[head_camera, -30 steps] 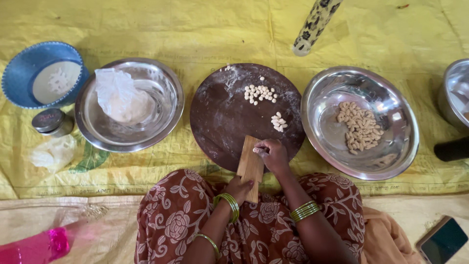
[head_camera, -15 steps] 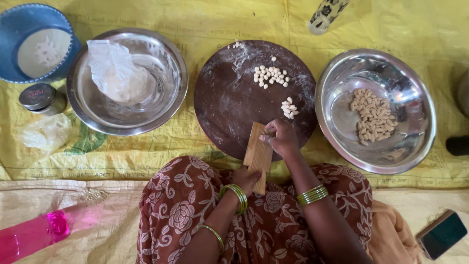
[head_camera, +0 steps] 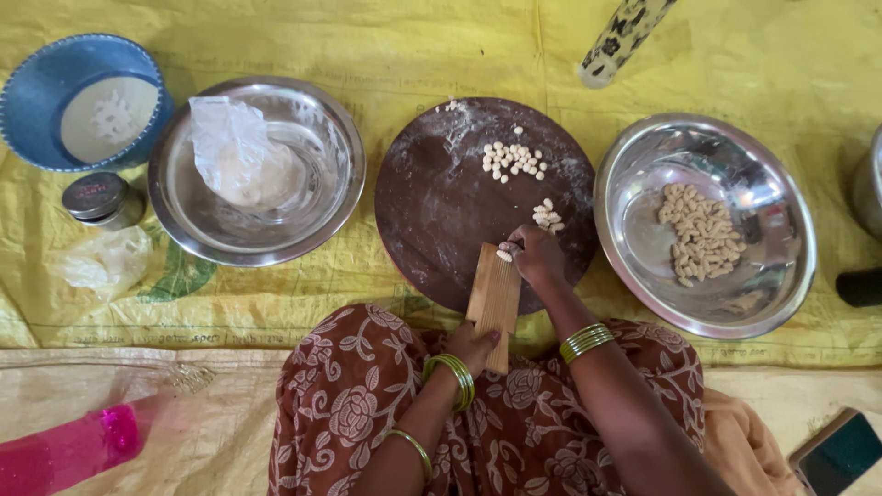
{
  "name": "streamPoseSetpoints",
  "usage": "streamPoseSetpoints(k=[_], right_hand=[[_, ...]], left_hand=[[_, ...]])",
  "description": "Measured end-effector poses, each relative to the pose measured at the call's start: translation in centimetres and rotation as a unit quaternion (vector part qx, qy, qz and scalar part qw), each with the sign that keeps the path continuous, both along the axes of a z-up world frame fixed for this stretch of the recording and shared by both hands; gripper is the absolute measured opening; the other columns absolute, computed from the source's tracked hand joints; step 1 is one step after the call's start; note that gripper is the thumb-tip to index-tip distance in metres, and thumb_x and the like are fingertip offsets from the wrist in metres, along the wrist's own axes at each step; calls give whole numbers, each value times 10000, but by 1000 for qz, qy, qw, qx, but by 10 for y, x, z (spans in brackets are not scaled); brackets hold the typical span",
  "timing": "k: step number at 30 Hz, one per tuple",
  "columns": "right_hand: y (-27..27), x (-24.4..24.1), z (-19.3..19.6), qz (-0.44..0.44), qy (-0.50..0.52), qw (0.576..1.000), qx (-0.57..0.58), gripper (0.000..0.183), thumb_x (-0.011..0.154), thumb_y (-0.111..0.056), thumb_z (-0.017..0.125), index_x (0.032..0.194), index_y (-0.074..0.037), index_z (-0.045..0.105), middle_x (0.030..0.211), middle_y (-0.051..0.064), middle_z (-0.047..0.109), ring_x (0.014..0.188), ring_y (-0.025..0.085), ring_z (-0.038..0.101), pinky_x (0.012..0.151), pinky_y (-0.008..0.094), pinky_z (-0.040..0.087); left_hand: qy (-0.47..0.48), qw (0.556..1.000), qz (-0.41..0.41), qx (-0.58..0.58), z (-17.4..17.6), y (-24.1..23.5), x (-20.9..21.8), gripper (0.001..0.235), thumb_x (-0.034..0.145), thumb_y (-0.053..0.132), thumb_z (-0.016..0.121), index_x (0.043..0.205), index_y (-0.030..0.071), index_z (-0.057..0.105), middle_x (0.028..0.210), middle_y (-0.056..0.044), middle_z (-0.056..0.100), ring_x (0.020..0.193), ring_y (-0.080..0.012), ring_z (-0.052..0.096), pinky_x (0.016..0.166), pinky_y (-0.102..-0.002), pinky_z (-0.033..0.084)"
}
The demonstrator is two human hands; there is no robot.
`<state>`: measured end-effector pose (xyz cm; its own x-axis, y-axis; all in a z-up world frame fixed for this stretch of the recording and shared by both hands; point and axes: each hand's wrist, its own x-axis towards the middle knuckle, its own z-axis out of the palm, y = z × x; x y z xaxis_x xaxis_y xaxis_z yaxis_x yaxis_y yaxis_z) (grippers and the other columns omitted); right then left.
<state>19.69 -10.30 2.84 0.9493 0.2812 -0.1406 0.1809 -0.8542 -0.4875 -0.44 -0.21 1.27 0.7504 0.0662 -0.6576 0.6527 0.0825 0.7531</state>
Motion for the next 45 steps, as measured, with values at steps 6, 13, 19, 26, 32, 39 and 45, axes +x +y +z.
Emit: streamPoseSetpoints(k=[6,13,19,26,32,39,45], right_hand=[[-7,-14,-2,-11,-67,992,108,189,996,-251,737,956,-67,729,876,125,729,784,296,696,739,442,537],[-7,-35,21,73,-181,975,110,147,795,-125,820,926,-81,772,872,111,724,848,321,654,789,456,518],[-17,20,33,25,-306,948,81,153,830,-34,728,982,-53,718,973,126,716,934,356,631,829,476,497],[-16,64,33,97,-336,921,-171,88,748,-42,673,822,-83,699,943,143,703,987,354,638,852,457,514],[-26,20,8,27,-235,965,115,238,752,63,582,908,-55,719,937,139,709,896,327,664,816,438,530],[-58,-63,-12,-186,244,840,448,158,845,37,584,953,-4,692,873,107,718,734,168,684,690,342,590],[-36,-59,-10,-67,13,879,471,98,959,-98,711,990,-10,683,708,66,661,557,101,612,514,287,509]], left_hand=[[37,994,-73,66,-1,4,4,502,1029,392,658,1166,-87,594,1099,-219,671,985,-278,655,892,-413,509],[-27,999,7,-24,-21,-3,3,346,941,283,658,1053,-43,633,948,-167,738,822,-243,711,773,-409,553],[-59,998,-12,-19,-63,-6,0,359,967,279,673,1036,-72,655,903,-147,733,780,-227,698,724,-391,558],[-65,991,34,-116,-60,0,2,369,952,272,678,1098,-67,672,906,-128,724,769,-205,672,698,-386,557],[-25,998,-6,-49,-18,14,0,393,940,320,652,1127,-25,629,955,-110,745,808,-188,702,743,-363,567],[21,1000,-16,-9,-10,14,3,400,959,310,652,1159,-34,618,956,-144,766,769,-218,746,711,-369,599],[-103,994,18,-19,-27,20,-4,403,920,270,696,1153,-57,665,924,-169,765,731,-236,708,640,-373,568]])
